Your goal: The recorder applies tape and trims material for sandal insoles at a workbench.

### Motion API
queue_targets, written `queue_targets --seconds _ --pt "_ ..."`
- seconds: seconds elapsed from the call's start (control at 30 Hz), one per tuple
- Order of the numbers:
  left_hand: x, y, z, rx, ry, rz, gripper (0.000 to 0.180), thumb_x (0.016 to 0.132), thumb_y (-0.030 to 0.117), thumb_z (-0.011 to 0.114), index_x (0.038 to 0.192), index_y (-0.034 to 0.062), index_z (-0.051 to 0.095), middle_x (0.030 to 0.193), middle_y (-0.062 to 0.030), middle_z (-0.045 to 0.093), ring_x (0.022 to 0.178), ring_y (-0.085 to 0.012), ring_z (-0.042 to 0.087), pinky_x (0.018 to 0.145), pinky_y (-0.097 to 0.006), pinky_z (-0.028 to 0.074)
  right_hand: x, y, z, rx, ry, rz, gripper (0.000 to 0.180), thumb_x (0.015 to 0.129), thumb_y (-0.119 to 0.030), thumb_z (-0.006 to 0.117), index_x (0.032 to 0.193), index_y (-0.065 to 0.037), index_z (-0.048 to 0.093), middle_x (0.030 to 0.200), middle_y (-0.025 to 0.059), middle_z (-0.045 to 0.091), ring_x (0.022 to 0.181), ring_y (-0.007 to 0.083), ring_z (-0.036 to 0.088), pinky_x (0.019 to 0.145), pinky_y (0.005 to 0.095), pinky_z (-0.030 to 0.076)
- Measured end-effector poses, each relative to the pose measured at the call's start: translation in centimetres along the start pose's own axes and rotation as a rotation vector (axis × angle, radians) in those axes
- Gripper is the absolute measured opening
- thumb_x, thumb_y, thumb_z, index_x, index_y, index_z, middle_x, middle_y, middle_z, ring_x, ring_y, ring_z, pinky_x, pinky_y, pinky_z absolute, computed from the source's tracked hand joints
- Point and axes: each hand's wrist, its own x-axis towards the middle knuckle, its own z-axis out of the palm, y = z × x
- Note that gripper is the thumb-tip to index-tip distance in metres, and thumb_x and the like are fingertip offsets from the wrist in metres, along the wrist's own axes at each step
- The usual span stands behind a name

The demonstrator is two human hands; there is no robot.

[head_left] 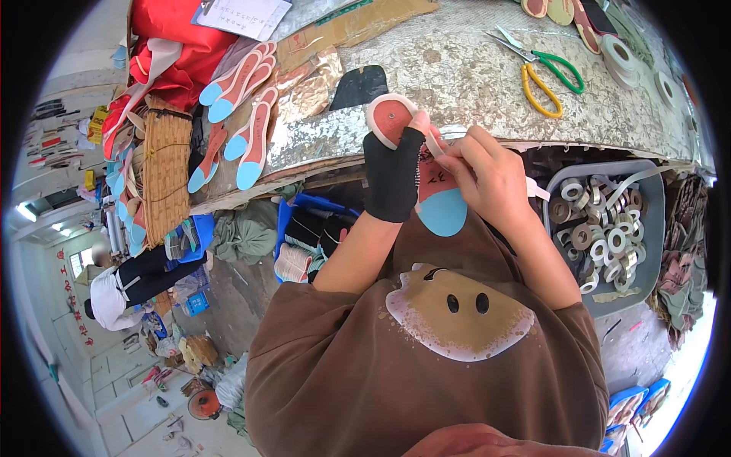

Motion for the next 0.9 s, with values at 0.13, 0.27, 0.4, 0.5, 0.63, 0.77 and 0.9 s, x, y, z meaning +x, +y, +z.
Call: queue_targets --seconds 0.13,0.27,0.4,0.5,0.63,0.77,0.9 --pt "-0.5 -0.1 0.5 -0.079 0.051 -0.012 0.019 0.093 0.018 0.06 0.086 0.0 0.059 0.076 -0.0072 0.063 0.069 -0.0127 0.062 0.06 -0.027 0.05 -1.4 0.5 0.0 0.076 -0.05 0.041 0.012 0.079 -0.007 0.072 0.081 -0.003 0.061 0.074 0.0091 0.053 0.059 0.0267 0.056 0.052 0.0363 0.044" --pt "-0.7 -0.6 0.4 -0.095 0.033 0.017 0.017 0.092 0.016 0.063 0.089 -0.0005 0.061 0.082 -0.0091 0.064 0.075 -0.013 0.062 0.066 -0.028 0.051 -1.5 0.9 -0.7 0.217 -0.083 0.16 0.012 0.081 -0.011 0.07 0.082 -0.005 0.06 0.077 0.0084 0.055 0.062 0.0274 0.06 0.055 0.038 0.046" --pt "0.0 -1.1 -0.8 0.08 -0.487 0.311 0.011 0.09 0.009 0.064 0.096 -0.0004 0.065 0.092 -0.0098 0.064 0.085 -0.0148 0.062 0.074 -0.029 0.051 -1.1 1.6 -1.6 0.4 -0.087 0.201 0.011 0.086 -0.012 0.068 0.089 -0.002 0.063 0.076 0.0056 0.055 0.066 0.016 0.058 0.059 0.0289 0.045" --pt "-0.5 -1.1 -1.4 -0.028 -0.423 0.284 0.014 0.092 0.011 0.061 0.095 -0.0021 0.064 0.093 -0.0124 0.066 0.083 -0.0183 0.063 0.073 -0.03 0.051 -1.3 1.6 -1.3 0.875 -0.139 0.405 0.014 0.092 -0.013 0.064 0.094 0.0 0.064 0.073 0.0002 0.053 0.068 0.0086 0.052 0.06 0.0252 0.043" --pt "-1.7 -0.7 -1.1 0.026 -0.16 0.354 0.021 0.094 0.018 0.06 0.094 -0.0027 0.06 0.087 -0.0149 0.067 0.079 -0.0193 0.064 0.07 -0.03 0.052 -2.3 0.2 -0.6 0.986 -0.056 0.641 0.019 0.095 -0.013 0.06 0.108 0.0 0.062 0.074 -0.0024 0.057 0.068 0.0035 0.048 0.061 0.021 0.04" --pt "-2.2 -0.7 -0.3 0.011 -0.047 0.449 0.022 0.094 0.02 0.058 0.096 -0.0021 0.058 0.086 -0.0159 0.067 0.077 -0.0186 0.063 0.069 -0.031 0.052 -1.9 -0.6 -0.9 0.589 0.059 0.199 0.015 0.089 -0.008 0.066 0.104 -0.005 0.066 0.063 0.0035 0.054 0.055 0.0095 0.047 0.052 0.0254 0.039" --pt "-2.4 -1.0 -0.6 0.119 -0.154 0.392 0.032 0.096 0.031 0.056 0.095 -0.0009 0.055 0.085 -0.0176 0.065 0.074 -0.0215 0.062 0.067 -0.034 0.052 -1.2 -0.5 -2.1 0.606 -0.072 0.312 0.008 0.087 -0.009 0.067 0.094 -0.004 0.066 0.064 0.0075 0.055 0.054 0.0166 0.051 0.051 0.0291 0.04"
